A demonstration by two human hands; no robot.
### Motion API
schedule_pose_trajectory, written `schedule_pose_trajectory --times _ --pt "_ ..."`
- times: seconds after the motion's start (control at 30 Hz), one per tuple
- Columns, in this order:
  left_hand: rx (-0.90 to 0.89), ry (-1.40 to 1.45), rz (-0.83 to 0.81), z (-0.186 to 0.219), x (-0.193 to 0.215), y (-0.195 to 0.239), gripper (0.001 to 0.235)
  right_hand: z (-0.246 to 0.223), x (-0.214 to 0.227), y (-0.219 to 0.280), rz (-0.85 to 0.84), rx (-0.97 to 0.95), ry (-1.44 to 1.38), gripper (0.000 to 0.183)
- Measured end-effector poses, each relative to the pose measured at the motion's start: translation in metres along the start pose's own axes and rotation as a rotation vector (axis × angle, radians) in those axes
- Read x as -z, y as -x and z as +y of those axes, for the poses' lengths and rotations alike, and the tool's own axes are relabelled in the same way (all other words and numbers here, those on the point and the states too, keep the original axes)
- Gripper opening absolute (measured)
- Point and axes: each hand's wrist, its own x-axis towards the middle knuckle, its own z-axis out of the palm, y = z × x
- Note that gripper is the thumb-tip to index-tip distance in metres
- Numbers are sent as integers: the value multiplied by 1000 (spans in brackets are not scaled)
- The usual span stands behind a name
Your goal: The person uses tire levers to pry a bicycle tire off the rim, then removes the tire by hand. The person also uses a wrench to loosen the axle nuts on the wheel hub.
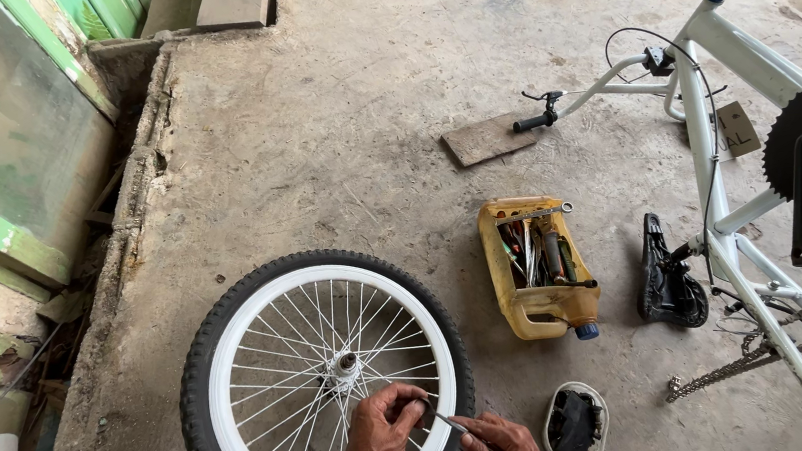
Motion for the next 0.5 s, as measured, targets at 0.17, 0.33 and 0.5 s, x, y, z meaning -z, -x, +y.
schedule_pose_trajectory --times 0.17,0.33,0.5 --pt "18 70 -7 -15 -2 -3 20 -7 -1 3 47 47 31 40" --pt "36 34 -14 -50 -3 -17 27 18 1 -6 22 -1 84 40" --pt "-18 -169 -85 -133 -9 -50 47 58 7 -29 147 23 147 34"
